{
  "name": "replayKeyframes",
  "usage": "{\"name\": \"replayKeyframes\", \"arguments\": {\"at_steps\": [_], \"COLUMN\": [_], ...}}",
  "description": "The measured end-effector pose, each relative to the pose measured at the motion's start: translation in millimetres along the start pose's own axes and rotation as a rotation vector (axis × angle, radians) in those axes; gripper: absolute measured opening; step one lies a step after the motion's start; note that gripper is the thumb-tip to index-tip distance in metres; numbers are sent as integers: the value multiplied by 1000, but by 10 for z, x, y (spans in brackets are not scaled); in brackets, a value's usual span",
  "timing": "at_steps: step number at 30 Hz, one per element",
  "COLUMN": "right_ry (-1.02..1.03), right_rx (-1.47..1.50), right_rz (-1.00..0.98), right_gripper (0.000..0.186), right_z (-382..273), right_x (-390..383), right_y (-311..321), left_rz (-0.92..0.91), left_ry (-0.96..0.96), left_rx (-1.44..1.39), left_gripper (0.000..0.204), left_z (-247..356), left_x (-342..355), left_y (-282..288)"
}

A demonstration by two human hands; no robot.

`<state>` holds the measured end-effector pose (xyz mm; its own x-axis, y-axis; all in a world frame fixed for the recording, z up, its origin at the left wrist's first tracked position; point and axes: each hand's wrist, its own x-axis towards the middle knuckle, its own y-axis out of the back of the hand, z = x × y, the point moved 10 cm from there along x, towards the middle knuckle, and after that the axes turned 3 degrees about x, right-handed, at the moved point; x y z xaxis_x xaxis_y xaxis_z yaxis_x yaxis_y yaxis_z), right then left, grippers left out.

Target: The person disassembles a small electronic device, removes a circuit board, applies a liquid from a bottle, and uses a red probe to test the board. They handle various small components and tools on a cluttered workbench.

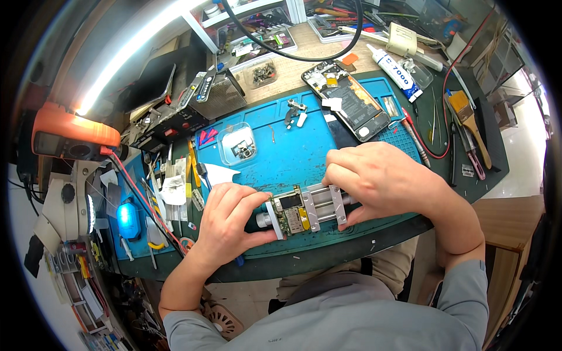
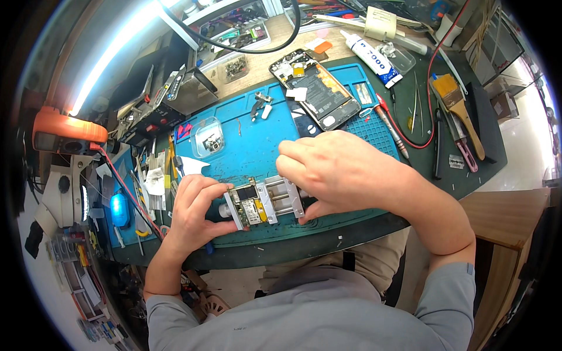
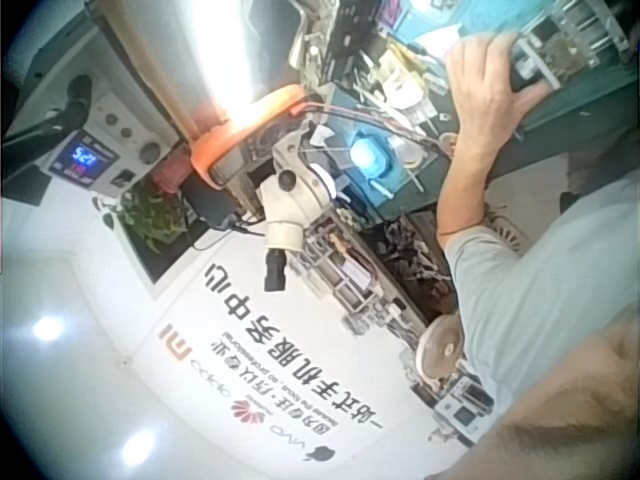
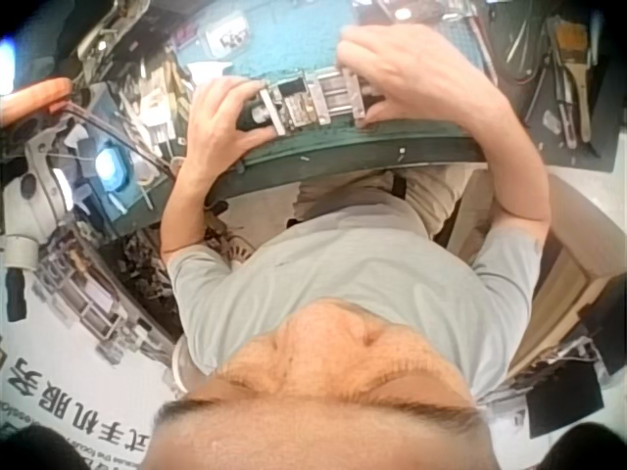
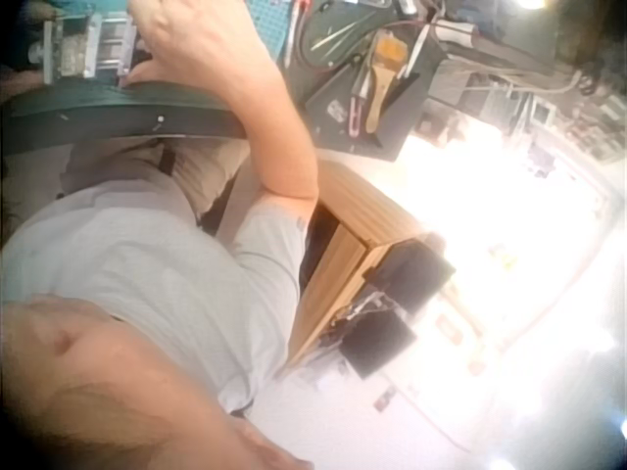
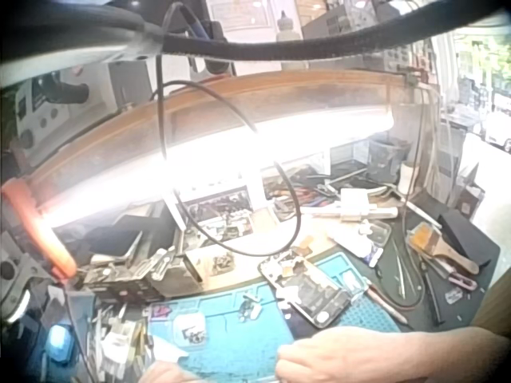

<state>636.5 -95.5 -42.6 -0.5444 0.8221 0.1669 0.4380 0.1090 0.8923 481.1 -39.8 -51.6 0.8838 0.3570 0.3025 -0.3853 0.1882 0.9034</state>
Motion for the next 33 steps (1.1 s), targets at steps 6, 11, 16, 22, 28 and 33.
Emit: {"name": "replayKeyframes", "arguments": {"at_steps": [6,11,16,22,28,33], "right_ry": [-4,1,-5,-7,-2,-2], "right_rx": [-2,1,1,1,-3,-4], "right_rz": [-6,0,-2,-3,2,-2], "right_gripper": [64,64,64,63,63,63], "right_z": [8,7,6,14,11,10], "right_x": [-3,-2,-2,-2,-1,-2], "right_y": [-6,-8,-5,-7,-4,-8], "left_rz": [-5,-1,1,-6,-1,-2], "left_ry": [-2,0,-3,4,1,-4], "left_rx": [6,6,8,1,6,5], "left_gripper": [64,64,64,64,63,62], "left_z": [-6,-1,0,-8,-6,-3], "left_x": [-1,-2,0,-1,-2,0], "left_y": [-5,-5,-2,-5,-6,-7]}}
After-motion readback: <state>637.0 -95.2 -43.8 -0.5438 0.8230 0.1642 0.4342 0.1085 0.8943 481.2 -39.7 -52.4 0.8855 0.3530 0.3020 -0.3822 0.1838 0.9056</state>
